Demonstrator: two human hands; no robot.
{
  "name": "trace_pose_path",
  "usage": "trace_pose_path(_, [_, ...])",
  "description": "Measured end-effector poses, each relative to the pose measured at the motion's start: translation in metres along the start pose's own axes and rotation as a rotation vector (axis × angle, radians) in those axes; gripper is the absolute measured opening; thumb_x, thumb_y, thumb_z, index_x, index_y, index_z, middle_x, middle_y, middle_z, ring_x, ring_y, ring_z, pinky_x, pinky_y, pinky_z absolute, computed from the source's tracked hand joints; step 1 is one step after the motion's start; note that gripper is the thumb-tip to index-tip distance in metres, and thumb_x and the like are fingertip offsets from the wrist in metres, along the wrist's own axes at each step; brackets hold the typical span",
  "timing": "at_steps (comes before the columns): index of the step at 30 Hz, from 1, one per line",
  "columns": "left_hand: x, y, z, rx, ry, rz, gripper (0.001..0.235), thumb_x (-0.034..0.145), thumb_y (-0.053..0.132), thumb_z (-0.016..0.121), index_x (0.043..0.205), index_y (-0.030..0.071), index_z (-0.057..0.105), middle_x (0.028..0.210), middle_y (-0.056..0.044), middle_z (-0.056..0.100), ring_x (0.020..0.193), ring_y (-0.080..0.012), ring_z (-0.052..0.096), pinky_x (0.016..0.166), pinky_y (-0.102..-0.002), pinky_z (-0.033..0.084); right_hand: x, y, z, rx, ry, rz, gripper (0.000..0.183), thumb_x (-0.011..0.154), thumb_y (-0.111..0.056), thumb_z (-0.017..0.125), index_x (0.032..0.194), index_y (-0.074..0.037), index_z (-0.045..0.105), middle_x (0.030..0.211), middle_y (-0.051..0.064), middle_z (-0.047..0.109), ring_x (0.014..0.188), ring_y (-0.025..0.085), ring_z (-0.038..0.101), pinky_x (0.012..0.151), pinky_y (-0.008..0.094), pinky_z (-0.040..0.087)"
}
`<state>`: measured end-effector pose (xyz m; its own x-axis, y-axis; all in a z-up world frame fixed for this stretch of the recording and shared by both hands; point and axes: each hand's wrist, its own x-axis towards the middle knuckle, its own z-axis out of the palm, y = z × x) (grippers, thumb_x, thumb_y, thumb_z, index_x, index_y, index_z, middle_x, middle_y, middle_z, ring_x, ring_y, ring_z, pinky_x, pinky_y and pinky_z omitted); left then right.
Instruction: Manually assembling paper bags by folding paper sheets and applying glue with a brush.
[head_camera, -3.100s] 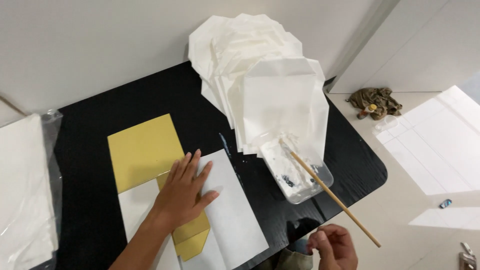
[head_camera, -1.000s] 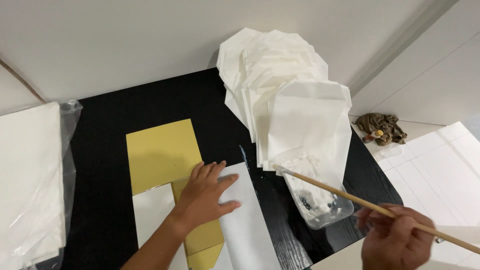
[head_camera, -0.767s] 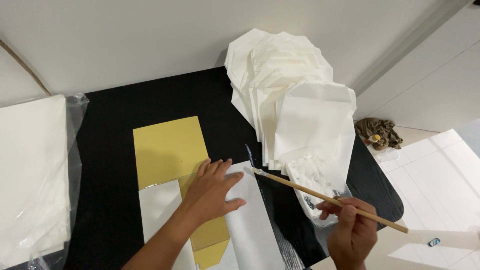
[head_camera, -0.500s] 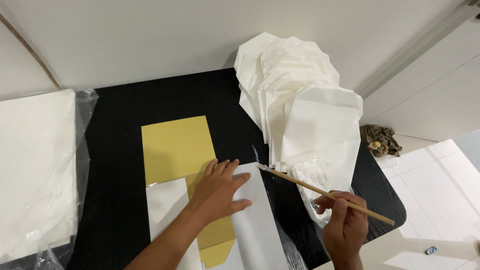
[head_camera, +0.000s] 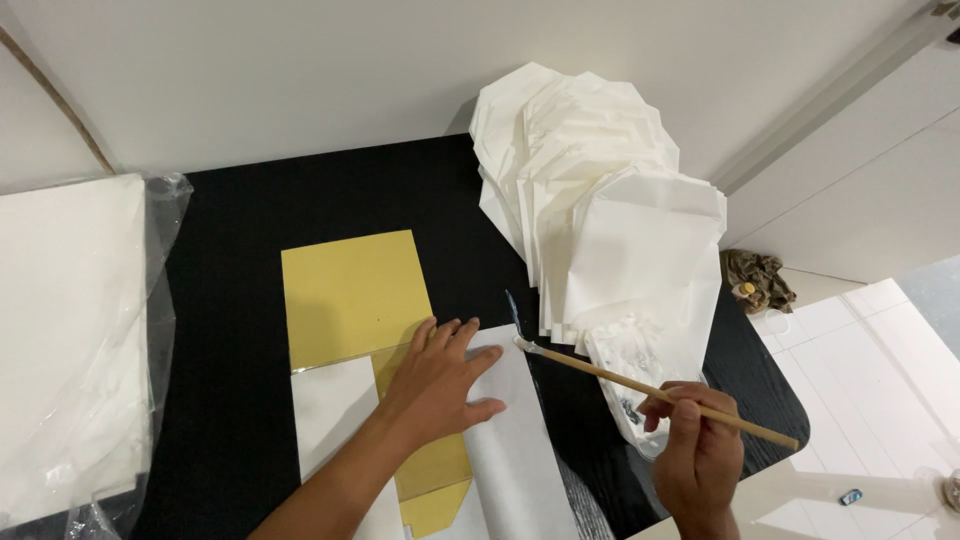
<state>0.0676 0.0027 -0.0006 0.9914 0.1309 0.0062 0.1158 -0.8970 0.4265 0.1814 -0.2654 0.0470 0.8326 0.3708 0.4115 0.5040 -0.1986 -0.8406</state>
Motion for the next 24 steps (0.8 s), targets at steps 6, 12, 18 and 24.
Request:
trace_pose_path(6, [0.001, -0.001, 0.002, 0.007, 0.003, 0.007, 0.068, 0.084, 0.057, 0.069, 0.138, 0.016, 0.062, 0.151, -0.024, 0.043, 0.141, -0.0416, 0.036, 0.117, -0.056, 0.016, 0.003, -0.010, -0.008, -0.040, 0.001, -0.036, 0.011, 0.110, -0.005, 0.039, 0.112, 0.002, 0.047, 0.096, 0.021, 0.067, 0.078, 0.024, 0.074, 0.067, 0.032, 0.063])
trace_pose_path(12, [-0.001, -0.002, 0.002, 0.009, 0.046, 0.023, 0.067, 0.082, 0.056, 0.071, 0.135, 0.015, 0.064, 0.150, -0.024, 0.045, 0.139, -0.0412, 0.038, 0.116, -0.056, 0.017, -0.001, -0.013, -0.017, 0.021, 0.018, 0.029, 0.018, 0.105, 0.000, 0.044, 0.114, 0.012, 0.054, 0.098, 0.029, 0.070, 0.083, 0.035, 0.077, 0.068, 0.038, 0.067])
trace_pose_path(18, [0.001, 0.000, -0.001, 0.018, 0.005, 0.004, 0.067, 0.084, 0.056, 0.072, 0.137, 0.017, 0.062, 0.151, -0.023, 0.044, 0.140, -0.0414, 0.037, 0.116, -0.057, 0.018, -0.006, 0.005, -0.023, 0.030, -0.056, -0.003, 0.014, 0.100, -0.002, 0.050, 0.109, 0.007, 0.055, 0.101, 0.027, 0.071, 0.090, 0.035, 0.079, 0.073, 0.039, 0.070])
trace_pose_path(24, [0.000, 0.001, -0.002, -0.011, 0.000, -0.007, 0.067, 0.083, 0.055, 0.072, 0.138, 0.018, 0.061, 0.153, -0.021, 0.043, 0.142, -0.0400, 0.034, 0.117, -0.055, 0.015, -0.009, 0.011, -0.020, 0.117, -0.122, 0.022, 0.013, 0.095, 0.001, 0.051, 0.104, 0.006, 0.059, 0.104, 0.025, 0.071, 0.090, 0.033, 0.078, 0.076, 0.038, 0.067])
